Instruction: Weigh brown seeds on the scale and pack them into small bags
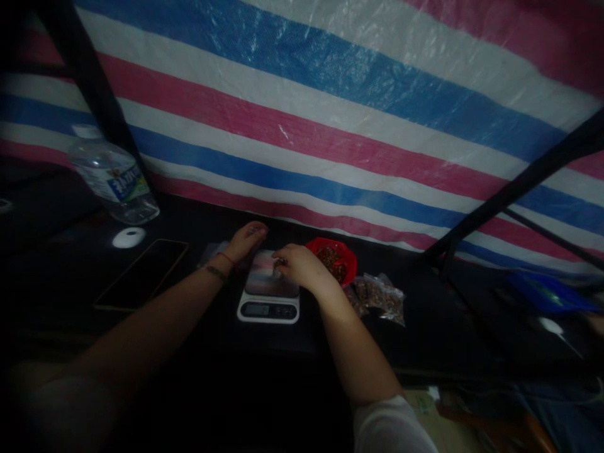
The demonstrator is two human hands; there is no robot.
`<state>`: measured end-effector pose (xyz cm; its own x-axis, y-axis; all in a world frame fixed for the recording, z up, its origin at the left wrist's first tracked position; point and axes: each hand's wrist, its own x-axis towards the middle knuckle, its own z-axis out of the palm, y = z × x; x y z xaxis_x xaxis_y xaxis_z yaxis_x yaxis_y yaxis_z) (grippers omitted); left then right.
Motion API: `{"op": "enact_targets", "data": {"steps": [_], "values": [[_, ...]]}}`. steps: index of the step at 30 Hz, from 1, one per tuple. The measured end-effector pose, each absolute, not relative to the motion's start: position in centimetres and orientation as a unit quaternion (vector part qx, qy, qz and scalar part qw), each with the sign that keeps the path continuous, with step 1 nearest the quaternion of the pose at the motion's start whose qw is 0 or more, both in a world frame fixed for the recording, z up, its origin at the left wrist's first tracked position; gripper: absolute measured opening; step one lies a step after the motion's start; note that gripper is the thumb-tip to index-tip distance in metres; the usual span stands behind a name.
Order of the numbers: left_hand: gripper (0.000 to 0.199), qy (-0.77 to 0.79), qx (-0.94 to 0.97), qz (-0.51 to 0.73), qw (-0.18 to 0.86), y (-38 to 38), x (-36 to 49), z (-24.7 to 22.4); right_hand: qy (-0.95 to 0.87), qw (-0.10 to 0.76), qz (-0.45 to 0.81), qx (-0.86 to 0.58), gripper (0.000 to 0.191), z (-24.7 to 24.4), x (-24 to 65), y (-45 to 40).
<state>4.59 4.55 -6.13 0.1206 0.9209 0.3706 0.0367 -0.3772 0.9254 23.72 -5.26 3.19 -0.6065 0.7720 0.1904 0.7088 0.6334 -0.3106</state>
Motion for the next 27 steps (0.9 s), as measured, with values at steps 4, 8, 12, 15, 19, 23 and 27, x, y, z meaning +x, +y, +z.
{"op": "enact_targets", "data": {"steps": [4, 8, 12, 15, 19, 23, 27], "values": [[0.036, 0.385, 0.628, 0.543, 0.403, 4.5, 4.5, -6.1, -0.879, 0.188, 0.117, -0.421, 0.022, 3.1, 23.9, -5.2], [0.035, 0.389, 0.627, 0.544, 0.399, 4.6, 4.6, -6.2, -0.875, 0.19, 0.159, -0.416, 0.014, 3.0, 24.1, -5.4], [0.035, 0.386, 0.627, 0.542, 0.404, 4.6, 4.6, -6.2, -0.865, 0.249, 0.163, -0.403, 0.014, 2.6, 24.6, -5.4], [0.035, 0.396, 0.616, 0.545, 0.408, 4.6, 4.7, -6.2, -0.835, 0.321, 0.149, -0.422, 0.019, 2.2, 25.4, -5.2], [0.035, 0.39, 0.614, 0.547, 0.414, 4.6, 4.7, -6.3, -0.775, 0.369, 0.126, -0.497, 0.021, 1.6, 26.8, -4.7], [0.037, 0.393, 0.625, 0.541, 0.403, 4.6, 4.6, -6.1, -0.722, 0.411, 0.104, -0.546, 0.033, 0.9, 28.1, -4.3], [0.038, 0.401, 0.628, 0.531, 0.404, 4.6, 4.5, -6.1, -0.717, 0.426, 0.065, -0.548, 0.046, 0.0, 28.6, -3.6]]}}
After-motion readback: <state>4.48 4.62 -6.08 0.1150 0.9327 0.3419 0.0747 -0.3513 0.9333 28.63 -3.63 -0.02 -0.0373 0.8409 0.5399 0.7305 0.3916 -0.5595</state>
